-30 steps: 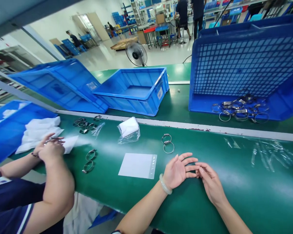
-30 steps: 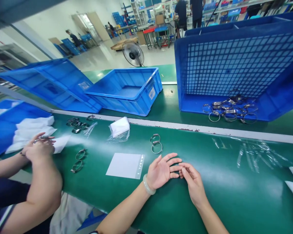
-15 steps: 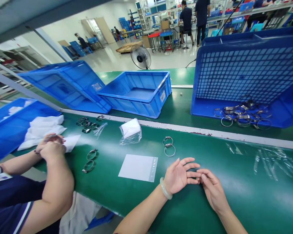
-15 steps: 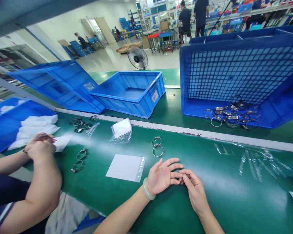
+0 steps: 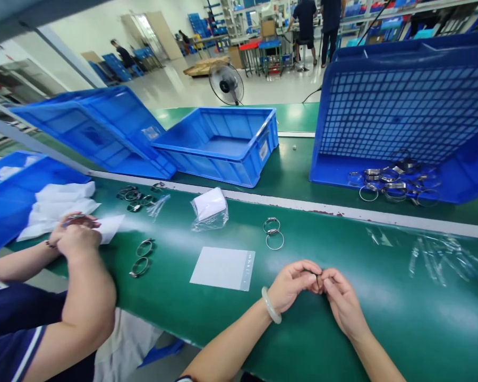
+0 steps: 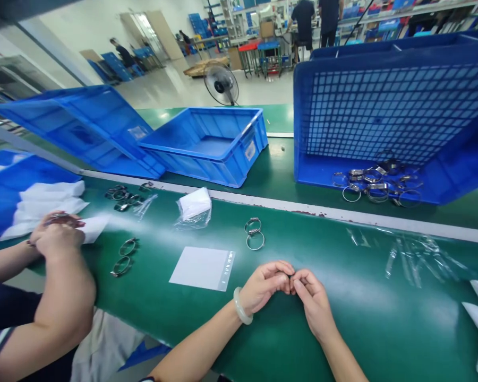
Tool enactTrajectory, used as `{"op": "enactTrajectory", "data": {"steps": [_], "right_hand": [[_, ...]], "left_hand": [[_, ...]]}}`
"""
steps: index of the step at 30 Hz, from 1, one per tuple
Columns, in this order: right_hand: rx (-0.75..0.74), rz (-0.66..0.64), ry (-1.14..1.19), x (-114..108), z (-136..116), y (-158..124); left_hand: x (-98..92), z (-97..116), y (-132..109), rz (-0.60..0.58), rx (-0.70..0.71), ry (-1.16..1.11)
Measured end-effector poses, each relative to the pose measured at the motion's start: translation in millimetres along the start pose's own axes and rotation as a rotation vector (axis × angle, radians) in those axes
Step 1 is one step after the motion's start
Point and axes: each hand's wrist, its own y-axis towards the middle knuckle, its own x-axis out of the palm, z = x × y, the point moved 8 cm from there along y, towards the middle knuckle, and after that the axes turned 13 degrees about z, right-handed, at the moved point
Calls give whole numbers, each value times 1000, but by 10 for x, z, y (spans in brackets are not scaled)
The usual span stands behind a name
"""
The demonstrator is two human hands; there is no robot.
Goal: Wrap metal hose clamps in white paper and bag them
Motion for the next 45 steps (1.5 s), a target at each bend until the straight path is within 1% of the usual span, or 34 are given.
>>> {"op": "enactTrajectory", "data": {"steps": [3, 7, 12, 20, 36, 45], "right_hand": [[29, -24, 6, 14, 26, -9], [52, -61, -22, 15, 68, -22], [59, -88, -44, 31, 53, -25], [59, -164, -55, 91, 23, -40], [68, -159, -36, 103, 0, -40], [70, -185, -26, 108, 20, -46]], "left_hand": [[21, 6, -7, 1, 62, 72], [28, 14, -11, -9, 79, 128], [25, 27, -5, -14, 57, 145], [-3, -23, -4, -33, -8, 114], [-4, -33, -9, -46, -56, 110], [17, -19, -10, -51, -75, 98]]}}
